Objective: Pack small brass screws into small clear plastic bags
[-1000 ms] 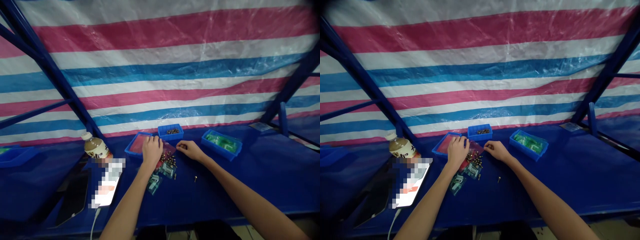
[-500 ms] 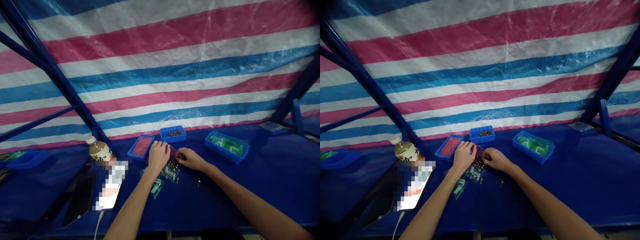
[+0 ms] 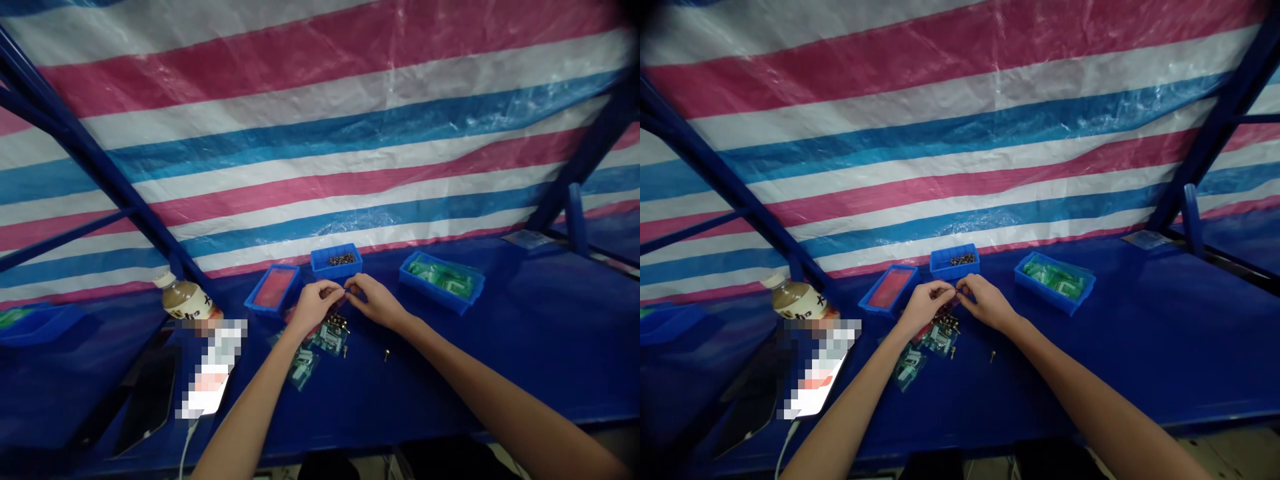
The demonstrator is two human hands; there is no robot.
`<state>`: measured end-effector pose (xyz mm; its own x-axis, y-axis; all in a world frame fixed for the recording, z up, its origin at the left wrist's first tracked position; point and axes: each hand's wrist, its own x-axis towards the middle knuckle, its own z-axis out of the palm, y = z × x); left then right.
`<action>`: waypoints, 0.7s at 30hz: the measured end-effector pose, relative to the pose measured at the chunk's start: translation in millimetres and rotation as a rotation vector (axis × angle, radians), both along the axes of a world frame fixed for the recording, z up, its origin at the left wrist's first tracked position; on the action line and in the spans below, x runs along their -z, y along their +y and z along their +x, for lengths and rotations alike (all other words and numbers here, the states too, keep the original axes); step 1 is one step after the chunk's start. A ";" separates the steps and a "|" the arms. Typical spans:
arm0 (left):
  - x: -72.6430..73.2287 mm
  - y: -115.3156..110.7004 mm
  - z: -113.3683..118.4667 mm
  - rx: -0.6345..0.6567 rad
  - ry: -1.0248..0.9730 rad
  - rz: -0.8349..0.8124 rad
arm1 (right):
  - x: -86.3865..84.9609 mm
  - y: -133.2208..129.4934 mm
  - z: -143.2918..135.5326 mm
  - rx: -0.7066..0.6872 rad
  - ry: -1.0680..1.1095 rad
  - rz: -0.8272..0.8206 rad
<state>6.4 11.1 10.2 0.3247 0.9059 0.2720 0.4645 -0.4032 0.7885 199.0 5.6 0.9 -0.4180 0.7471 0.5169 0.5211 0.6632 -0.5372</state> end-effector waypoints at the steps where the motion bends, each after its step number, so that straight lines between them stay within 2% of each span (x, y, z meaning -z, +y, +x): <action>1: 0.8 1.1 -0.6 -0.014 -0.025 0.000 | 0.8 1.0 -0.1 -0.002 0.000 -0.025; 8: 2.8 0.4 1.2 -0.072 0.019 0.084 | 1.5 0.2 -1.0 -0.052 0.015 -0.164; 11: 1.2 -1.3 0.7 -0.082 0.051 0.121 | 0.8 -0.2 -0.9 -0.063 0.025 -0.172; 21: 4.9 -0.7 1.7 -0.001 0.188 0.210 | 1.0 4.0 2.1 -0.083 -0.050 -0.135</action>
<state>8.1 10.4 5.3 0.3861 0.8366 0.3886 0.5950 -0.5478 0.5881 201.1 9.6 -0.1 -0.5039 0.7703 0.3908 0.4958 0.6284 -0.5994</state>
